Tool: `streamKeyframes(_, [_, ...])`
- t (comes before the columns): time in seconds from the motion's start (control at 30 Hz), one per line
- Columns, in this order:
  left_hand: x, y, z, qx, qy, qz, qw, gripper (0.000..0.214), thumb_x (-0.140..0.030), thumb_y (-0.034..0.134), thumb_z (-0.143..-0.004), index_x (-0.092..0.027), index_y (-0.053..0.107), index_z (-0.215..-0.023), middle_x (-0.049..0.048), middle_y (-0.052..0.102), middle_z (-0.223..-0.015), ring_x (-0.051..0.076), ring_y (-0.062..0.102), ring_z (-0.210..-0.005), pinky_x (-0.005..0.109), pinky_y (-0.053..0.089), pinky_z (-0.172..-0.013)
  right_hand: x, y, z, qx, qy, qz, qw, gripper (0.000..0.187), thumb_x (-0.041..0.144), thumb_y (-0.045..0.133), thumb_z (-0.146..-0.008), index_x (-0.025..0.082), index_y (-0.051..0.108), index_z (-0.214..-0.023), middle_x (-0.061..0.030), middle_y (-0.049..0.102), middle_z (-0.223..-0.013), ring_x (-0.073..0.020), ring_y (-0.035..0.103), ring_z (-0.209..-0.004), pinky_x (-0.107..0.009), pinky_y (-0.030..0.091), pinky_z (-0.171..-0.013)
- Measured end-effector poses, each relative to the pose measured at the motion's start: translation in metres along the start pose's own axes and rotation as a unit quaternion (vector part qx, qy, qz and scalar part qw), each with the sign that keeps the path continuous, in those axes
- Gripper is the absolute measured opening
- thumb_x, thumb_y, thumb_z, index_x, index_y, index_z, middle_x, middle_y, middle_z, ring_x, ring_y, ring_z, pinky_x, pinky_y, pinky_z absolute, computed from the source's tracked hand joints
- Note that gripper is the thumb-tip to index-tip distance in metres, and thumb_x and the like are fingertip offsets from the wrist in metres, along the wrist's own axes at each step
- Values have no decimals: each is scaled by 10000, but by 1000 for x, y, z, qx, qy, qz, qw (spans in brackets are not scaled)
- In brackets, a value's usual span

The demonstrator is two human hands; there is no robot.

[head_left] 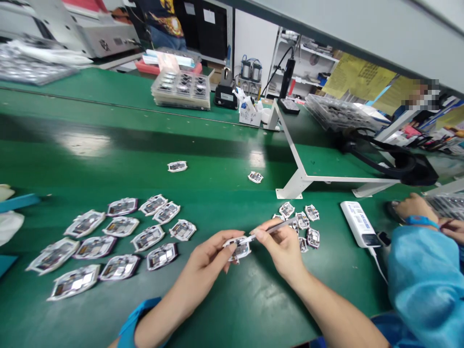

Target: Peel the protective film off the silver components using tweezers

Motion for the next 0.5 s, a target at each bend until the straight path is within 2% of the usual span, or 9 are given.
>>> streamKeyframes(0.2, [4,1,0,-11,-17,26,999,324,-418,652,-814,-177,722,-1019,10,650,-734,144,501,-596,261,407,-566,2,0,4,1,-36,37,999,108,306,751,-789,210,707,-766,-10,721,-710,-175,669,-681,-293,525,-658])
streamKeyframes(0.37, [7,7,-1,-30,-56,63,996,403,-475,718,-748,-186,705,-1029,20,672,-783,167,544,-673,262,428,-589,1,1,8,6,-63,65,996,79,285,725,-831,210,714,-807,-22,734,-746,-183,694,-718,-299,547,-686])
streamKeyframes(0.5, [11,11,-3,-58,-45,60,996,398,-494,724,-735,-179,696,-976,10,649,-733,162,527,-645,259,418,-567,1,3,11,17,-77,78,994,66,271,704,-858,214,724,-832,-28,752,-764,-184,711,-725,-300,561,-692])
Point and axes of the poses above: each hand's wrist, its own z-axis away from the middle knuckle, its own y-axis out of the palm, x = y × z, the point moved 1 cm from there along -z, towards the middle knuckle
